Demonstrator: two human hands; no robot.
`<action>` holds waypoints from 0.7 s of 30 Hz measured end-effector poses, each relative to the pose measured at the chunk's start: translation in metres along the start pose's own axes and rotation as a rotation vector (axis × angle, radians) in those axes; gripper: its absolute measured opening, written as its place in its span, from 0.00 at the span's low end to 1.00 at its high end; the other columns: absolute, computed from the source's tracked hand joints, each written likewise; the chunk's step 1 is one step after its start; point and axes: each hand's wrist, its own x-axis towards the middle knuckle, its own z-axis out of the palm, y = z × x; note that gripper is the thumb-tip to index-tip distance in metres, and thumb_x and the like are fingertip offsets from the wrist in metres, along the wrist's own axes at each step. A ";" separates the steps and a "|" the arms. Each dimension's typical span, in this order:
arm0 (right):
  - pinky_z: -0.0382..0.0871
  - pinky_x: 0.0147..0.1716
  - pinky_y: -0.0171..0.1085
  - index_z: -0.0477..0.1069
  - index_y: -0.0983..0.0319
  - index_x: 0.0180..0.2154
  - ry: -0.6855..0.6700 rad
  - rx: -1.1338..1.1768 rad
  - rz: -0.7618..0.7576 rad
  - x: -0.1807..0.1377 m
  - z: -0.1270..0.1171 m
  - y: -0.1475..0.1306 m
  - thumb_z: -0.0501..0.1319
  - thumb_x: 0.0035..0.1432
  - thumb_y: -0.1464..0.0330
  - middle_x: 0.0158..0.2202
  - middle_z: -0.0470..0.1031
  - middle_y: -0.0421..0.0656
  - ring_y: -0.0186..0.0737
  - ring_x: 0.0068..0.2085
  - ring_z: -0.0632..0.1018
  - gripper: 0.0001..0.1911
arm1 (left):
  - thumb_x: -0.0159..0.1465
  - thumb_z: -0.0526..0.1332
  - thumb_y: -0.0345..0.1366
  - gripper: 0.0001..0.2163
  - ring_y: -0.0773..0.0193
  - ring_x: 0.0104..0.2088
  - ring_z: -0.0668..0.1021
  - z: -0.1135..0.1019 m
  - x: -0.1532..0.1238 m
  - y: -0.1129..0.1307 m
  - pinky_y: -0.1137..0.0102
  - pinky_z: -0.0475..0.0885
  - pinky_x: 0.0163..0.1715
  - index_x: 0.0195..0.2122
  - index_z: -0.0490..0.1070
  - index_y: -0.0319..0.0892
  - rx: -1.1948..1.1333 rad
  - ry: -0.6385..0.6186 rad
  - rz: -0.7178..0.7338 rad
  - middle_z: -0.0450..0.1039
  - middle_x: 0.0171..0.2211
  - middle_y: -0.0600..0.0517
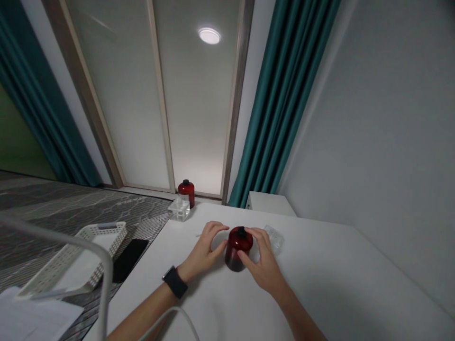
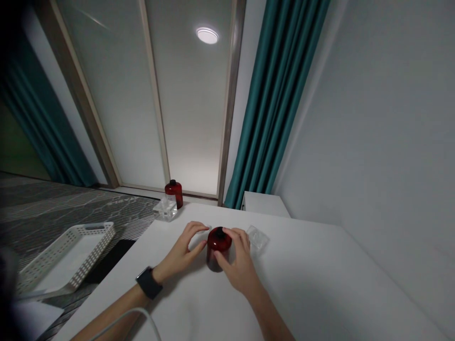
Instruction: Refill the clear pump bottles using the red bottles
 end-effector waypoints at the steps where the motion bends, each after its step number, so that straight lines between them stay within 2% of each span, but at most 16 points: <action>1: 0.61 0.60 0.54 0.62 0.54 0.57 -0.022 -0.001 -0.011 0.001 -0.002 0.001 0.62 0.58 0.70 0.54 0.67 0.48 0.52 0.58 0.68 0.26 | 0.68 0.58 0.32 0.14 0.54 0.52 0.70 0.001 0.000 0.000 0.55 0.68 0.55 0.54 0.66 0.45 -0.001 0.001 -0.003 0.67 0.50 0.45; 5: 0.58 0.62 0.55 0.61 0.55 0.58 -0.146 -0.008 -0.009 0.011 -0.015 0.003 0.60 0.58 0.72 0.58 0.68 0.48 0.51 0.60 0.67 0.27 | 0.66 0.60 0.33 0.17 0.53 0.52 0.70 0.005 0.000 -0.002 0.54 0.69 0.54 0.55 0.63 0.45 -0.001 0.022 -0.015 0.67 0.51 0.44; 10: 0.61 0.59 0.54 0.62 0.57 0.56 -0.235 -0.020 0.054 0.024 -0.025 -0.008 0.60 0.56 0.72 0.55 0.70 0.48 0.50 0.58 0.69 0.25 | 0.66 0.59 0.31 0.17 0.53 0.52 0.70 0.010 -0.003 -0.003 0.54 0.68 0.54 0.56 0.61 0.45 0.005 0.048 -0.022 0.66 0.51 0.45; 18: 0.58 0.61 0.55 0.61 0.57 0.55 -0.253 -0.054 0.053 0.031 -0.026 -0.011 0.59 0.52 0.74 0.56 0.69 0.48 0.50 0.59 0.68 0.27 | 0.63 0.62 0.32 0.21 0.53 0.51 0.71 0.016 -0.002 -0.010 0.55 0.68 0.53 0.57 0.60 0.45 0.011 0.082 -0.053 0.66 0.50 0.46; 21: 0.59 0.60 0.53 0.62 0.57 0.55 -0.281 -0.033 0.069 0.037 -0.029 -0.009 0.58 0.55 0.74 0.55 0.70 0.47 0.49 0.58 0.69 0.25 | 0.62 0.64 0.33 0.24 0.53 0.51 0.71 0.023 -0.002 -0.012 0.56 0.69 0.53 0.58 0.59 0.45 0.036 0.124 -0.088 0.66 0.50 0.46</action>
